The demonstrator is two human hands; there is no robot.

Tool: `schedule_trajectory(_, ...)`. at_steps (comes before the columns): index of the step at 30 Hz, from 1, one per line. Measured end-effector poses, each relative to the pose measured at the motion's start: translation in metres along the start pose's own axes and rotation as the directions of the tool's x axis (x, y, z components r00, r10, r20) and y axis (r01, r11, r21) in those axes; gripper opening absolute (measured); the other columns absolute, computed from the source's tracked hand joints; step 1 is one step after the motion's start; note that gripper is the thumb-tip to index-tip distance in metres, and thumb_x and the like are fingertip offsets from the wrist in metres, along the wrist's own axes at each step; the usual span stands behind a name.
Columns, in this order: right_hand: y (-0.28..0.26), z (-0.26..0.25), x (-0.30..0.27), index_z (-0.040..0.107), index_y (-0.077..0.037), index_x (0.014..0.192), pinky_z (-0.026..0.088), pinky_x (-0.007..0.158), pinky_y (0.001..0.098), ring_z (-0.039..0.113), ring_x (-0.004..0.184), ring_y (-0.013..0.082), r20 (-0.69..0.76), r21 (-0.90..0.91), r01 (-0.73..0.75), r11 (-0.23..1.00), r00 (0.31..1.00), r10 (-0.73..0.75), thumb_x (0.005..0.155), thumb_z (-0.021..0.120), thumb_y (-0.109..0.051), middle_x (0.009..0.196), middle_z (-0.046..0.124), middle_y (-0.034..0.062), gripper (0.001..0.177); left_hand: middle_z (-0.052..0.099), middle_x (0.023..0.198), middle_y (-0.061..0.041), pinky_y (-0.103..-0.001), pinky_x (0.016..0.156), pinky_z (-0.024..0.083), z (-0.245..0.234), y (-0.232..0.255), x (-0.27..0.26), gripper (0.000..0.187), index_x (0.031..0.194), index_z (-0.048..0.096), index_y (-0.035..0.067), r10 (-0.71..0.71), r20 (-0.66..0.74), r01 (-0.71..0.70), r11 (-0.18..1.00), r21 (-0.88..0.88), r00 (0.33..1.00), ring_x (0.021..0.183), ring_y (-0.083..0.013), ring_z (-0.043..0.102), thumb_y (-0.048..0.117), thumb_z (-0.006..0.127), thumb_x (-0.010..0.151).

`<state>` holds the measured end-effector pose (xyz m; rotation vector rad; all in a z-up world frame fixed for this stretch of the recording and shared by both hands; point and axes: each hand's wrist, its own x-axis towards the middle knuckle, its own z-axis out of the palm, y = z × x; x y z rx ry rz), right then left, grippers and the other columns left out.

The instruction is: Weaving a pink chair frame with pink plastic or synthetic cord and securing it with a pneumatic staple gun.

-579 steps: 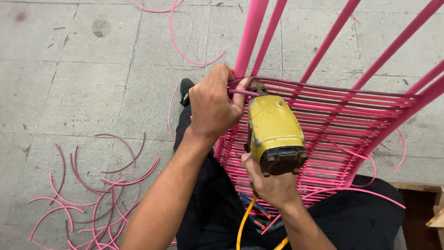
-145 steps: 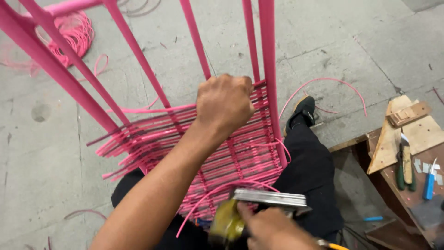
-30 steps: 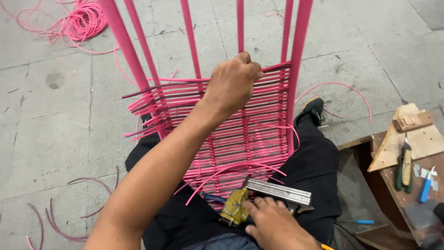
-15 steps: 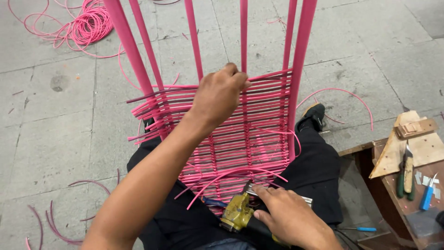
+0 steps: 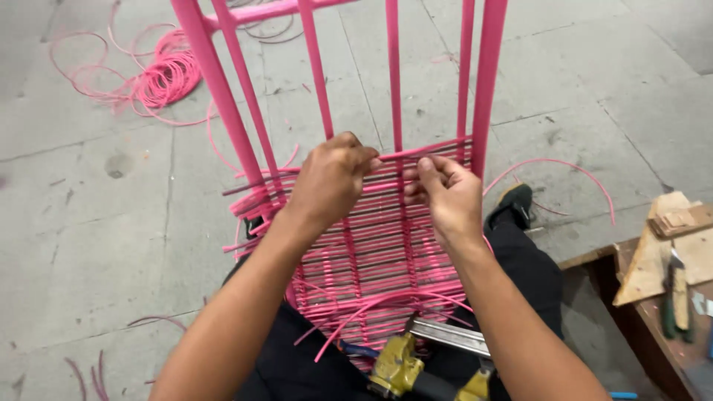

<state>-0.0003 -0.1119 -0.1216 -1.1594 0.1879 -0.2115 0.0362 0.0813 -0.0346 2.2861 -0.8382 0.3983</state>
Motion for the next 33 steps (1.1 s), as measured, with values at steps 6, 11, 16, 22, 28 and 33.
schedule_trajectory(6, -0.001, 0.011, 0.004, 0.067, 0.006, 0.103, 0.062, 0.062, 0.0316, 0.069, 0.067, 0.0162, -0.026, 0.032, 0.057, 0.998, 0.998, -0.056, 0.102, 0.066, -0.015, 0.088, 0.074, 0.0137, 0.020, 0.071, 0.092, -0.015, -0.047, 0.074, 0.056, 0.000, -0.001, 0.003, 0.016, 0.100, 0.079, 0.006, 0.019, 0.034, -0.021, 0.998, 0.057, 0.999, 0.082, -0.0355, 0.071, 0.016, 0.068, 0.095)
schedule_trajectory(11, 0.005, 0.027, -0.002, 0.070, 0.004, 0.102, 0.061, 0.062, 0.0299, 0.070, 0.067, 0.0151, -0.070, 0.060, 0.038, 0.997, 0.997, -0.034, 0.100, 0.066, -0.013, 0.086, 0.074, 0.0115, 0.017, 0.070, 0.088, -0.016, -0.051, 0.070, 0.055, 0.003, 0.014, 0.005, 0.021, 0.106, 0.077, 0.008, 0.031, 0.076, -0.038, 0.995, 0.095, 0.997, 0.079, -0.0380, 0.070, 0.012, 0.061, 0.092)
schedule_trajectory(16, 0.006, 0.034, -0.003, 0.071, 0.003, 0.101, 0.061, 0.062, 0.0290, 0.070, 0.067, 0.0153, -0.042, 0.122, 0.066, 0.990, 0.997, -0.062, 0.101, 0.065, -0.013, 0.088, 0.075, 0.0101, 0.017, 0.069, 0.086, -0.016, -0.051, 0.065, 0.054, 0.007, 0.013, 0.010, 0.015, 0.096, 0.075, 0.007, 0.033, 0.073, -0.041, 0.991, 0.124, 0.997, 0.073, -0.0378, 0.070, 0.015, 0.064, 0.092)
schedule_trajectory(22, -0.002, 0.016, -0.009, 0.070, 0.000, 0.101, 0.059, 0.062, 0.0285, 0.069, 0.068, 0.0135, -0.048, -0.021, -0.040, 0.999, 0.998, 0.039, 0.102, 0.064, -0.015, 0.084, 0.073, 0.0078, 0.016, 0.069, 0.090, -0.015, -0.048, 0.063, 0.056, 0.021, 0.004, 0.009, 0.017, 0.096, 0.075, 0.006, 0.118, -0.002, -0.115, 0.969, 0.218, 0.993, 0.075, -0.0344, 0.072, 0.009, 0.062, 0.086)
schedule_trajectory(28, -0.007, -0.005, -0.083, 0.072, 0.000, 0.095, 0.056, 0.059, 0.0298, 0.067, 0.065, 0.0118, 0.137, -0.344, -0.170, 0.924, 0.964, 0.228, 0.100, 0.064, -0.017, 0.078, 0.070, 0.0048, 0.019, 0.072, 0.094, -0.016, -0.051, 0.063, 0.056, 0.020, 0.009, 0.011, 0.016, 0.085, 0.075, 0.005, 0.054, 0.024, -0.059, 0.969, 0.240, 0.998, 0.071, -0.0389, 0.070, 0.003, 0.061, 0.078)
schedule_trajectory(33, 0.006, -0.025, -0.159, 0.072, -0.007, 0.114, 0.057, 0.078, 0.0432, 0.074, 0.088, 0.0303, 0.388, -0.892, 0.154, 0.425, 0.744, 0.545, 0.092, 0.070, -0.027, 0.093, 0.075, 0.0125, 0.030, 0.074, 0.084, -0.018, -0.052, 0.062, 0.056, 0.019, 0.010, 0.016, 0.018, 0.080, 0.078, 0.009, -0.006, 0.016, 0.003, 0.977, 0.212, 1.000, 0.070, -0.0397, 0.071, 0.006, 0.061, 0.073)
